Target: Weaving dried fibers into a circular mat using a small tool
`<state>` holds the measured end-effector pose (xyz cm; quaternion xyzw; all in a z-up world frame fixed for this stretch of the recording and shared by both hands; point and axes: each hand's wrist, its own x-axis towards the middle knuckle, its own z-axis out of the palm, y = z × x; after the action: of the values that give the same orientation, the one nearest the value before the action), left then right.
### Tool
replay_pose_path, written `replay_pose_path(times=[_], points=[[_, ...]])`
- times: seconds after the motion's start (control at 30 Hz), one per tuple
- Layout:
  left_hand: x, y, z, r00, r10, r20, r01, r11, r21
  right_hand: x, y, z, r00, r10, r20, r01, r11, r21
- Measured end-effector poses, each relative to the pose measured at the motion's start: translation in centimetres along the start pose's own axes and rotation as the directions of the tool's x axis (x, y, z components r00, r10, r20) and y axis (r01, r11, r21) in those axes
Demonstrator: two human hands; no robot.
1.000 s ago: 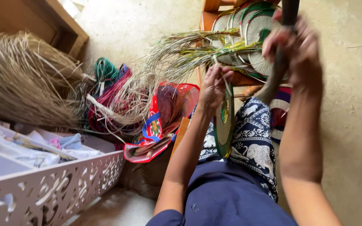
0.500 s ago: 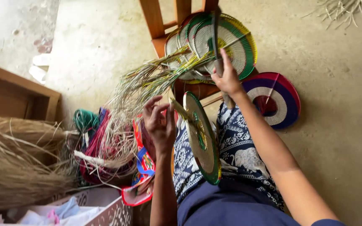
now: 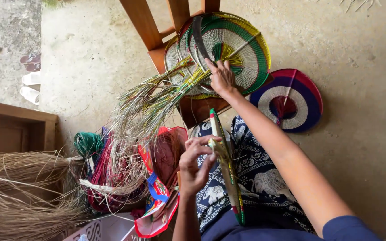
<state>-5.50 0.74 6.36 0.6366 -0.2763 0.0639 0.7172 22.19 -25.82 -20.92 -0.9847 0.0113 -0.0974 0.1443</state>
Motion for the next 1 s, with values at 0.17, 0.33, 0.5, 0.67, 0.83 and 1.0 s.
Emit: replay_pose_path(times=[0.17,0.33,0.5,0.67,0.83,1.0], points=[[0.9,-0.1,-0.2,0.999,0.043,-0.005,-0.043,0.999,0.002,0.1,0.9,1.6,0.998,-0.013,0.055,0.015,0.999,-0.048],[0.3,-2.6,1.3,0.989,0.079,-0.125,-0.102,0.977,-0.19,-0.8,0.5,-1.2,0.996,0.007,0.089,-0.002,0.998,-0.056],[2.1,-2.3,3.0,0.854,0.056,-0.518,-0.164,0.972,-0.167,-4.0,-1.3,-7.0,0.961,-0.011,-0.275,0.021,0.999,0.036],[2.2,1.1,5.4,0.801,-0.015,-0.598,-0.123,0.974,-0.189,-9.9,-5.3,-15.2,0.944,-0.116,-0.308,0.271,0.805,0.527],[-0.9,3.4,6.3,0.859,-0.081,-0.505,-0.05,0.969,-0.241,-16.9,-11.9,-24.8,0.984,-0.064,-0.169,0.177,0.531,0.829],[-2.7,6.3,3.6,0.83,-0.04,-0.557,-0.12,0.962,-0.247,-22.2,-17.5,-28.2,0.987,-0.007,-0.158,0.152,0.304,0.94]])
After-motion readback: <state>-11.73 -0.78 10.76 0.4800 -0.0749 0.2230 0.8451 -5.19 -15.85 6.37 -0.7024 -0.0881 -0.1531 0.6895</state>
